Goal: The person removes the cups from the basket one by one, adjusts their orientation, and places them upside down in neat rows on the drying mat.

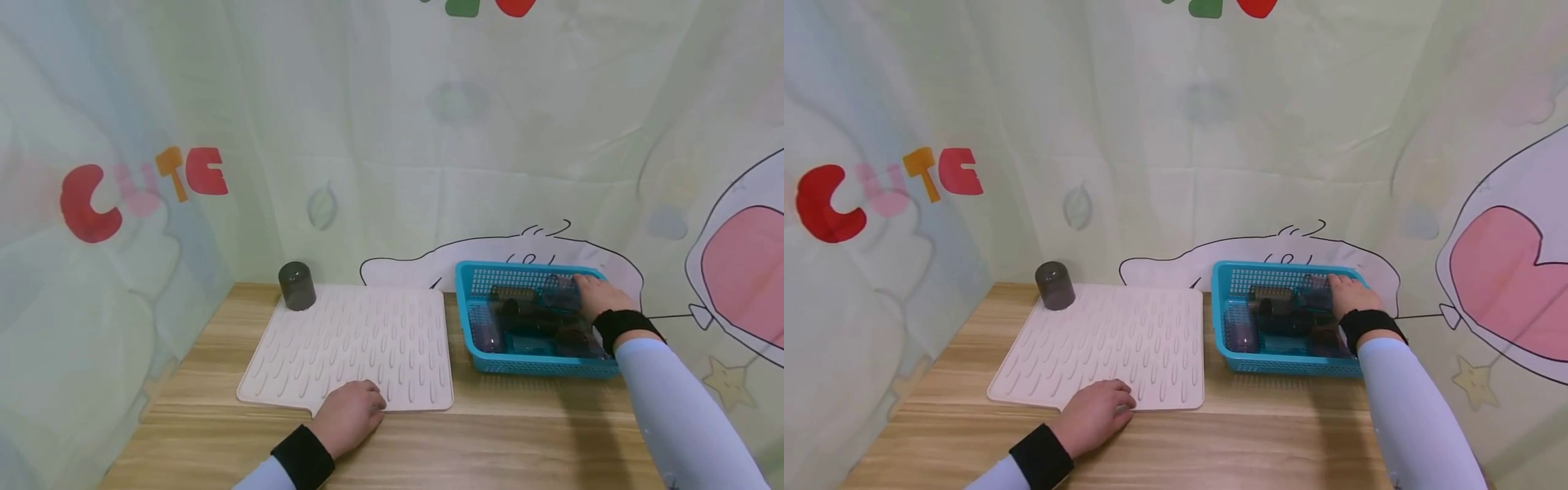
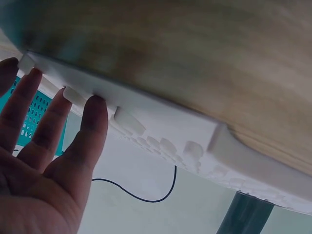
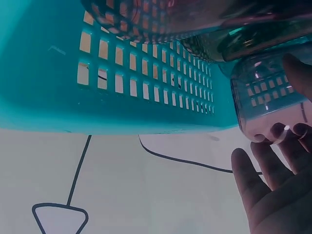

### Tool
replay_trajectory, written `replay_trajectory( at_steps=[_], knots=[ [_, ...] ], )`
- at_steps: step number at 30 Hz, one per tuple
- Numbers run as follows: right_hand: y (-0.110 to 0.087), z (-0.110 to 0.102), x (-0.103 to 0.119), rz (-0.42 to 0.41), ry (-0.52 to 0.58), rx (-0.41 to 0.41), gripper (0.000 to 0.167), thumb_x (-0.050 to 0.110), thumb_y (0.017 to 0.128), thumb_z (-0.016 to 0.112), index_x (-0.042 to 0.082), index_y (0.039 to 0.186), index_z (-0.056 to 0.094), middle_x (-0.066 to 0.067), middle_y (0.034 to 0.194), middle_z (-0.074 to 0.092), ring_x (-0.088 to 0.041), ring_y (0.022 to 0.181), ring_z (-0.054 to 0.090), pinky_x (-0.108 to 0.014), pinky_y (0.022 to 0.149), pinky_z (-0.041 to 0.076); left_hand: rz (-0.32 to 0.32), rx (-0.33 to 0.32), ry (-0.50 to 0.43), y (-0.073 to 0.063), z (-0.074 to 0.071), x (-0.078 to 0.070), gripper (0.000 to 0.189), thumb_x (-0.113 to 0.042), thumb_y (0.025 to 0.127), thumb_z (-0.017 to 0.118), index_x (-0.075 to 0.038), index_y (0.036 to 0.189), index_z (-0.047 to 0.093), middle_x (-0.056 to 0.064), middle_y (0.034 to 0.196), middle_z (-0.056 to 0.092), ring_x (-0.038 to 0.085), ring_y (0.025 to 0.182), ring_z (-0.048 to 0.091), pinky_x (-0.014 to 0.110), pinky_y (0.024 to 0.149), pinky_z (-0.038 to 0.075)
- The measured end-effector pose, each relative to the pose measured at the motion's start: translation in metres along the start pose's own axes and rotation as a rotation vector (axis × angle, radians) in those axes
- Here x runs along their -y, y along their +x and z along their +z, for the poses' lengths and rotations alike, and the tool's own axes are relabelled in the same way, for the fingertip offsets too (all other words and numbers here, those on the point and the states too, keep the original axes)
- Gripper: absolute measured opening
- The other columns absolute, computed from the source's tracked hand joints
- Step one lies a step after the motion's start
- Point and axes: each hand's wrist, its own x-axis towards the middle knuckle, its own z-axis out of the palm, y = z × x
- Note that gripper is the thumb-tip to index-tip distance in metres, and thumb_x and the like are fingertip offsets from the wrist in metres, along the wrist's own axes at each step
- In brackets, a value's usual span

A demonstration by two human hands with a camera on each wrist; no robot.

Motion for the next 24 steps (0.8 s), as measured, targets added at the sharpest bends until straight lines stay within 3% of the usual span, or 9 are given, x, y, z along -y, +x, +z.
replay_trajectory(
  at_steps=[8, 24],
  knots=[
    [-0.0011, -0.0009, 0.0002, -0.011, -0.033, -0.008, 0.065, 0.0, 0.092, 0.07, -0.013, 0.146, 0.037, -0.039, 0.147, 0.043, -0.056, 0.134, 0.044, -0.067, 0.107, 0.04, -0.002, 0.008, -0.003, 0.0007, -0.0009, -0.0005, 0.007, -0.022, 0.089, 0.076, -0.017, 0.093, 0.079, -0.002, 0.098, 0.073, 0.016, 0.09, 0.069, 0.033, 0.081, 0.058],
    [-0.0051, -0.0058, 0.0, -0.025, 0.01, -0.023, 0.067, 0.008, 0.091, 0.074, -0.01, 0.146, 0.04, -0.037, 0.145, 0.047, -0.055, 0.134, 0.044, -0.067, 0.108, 0.041, -0.011, 0.007, -0.024, 0.0002, -0.0014, 0.0003, 0.008, -0.022, 0.088, 0.077, -0.016, 0.093, 0.079, -0.003, 0.096, 0.072, 0.016, 0.088, 0.067, 0.033, 0.079, 0.058]
  ],
)
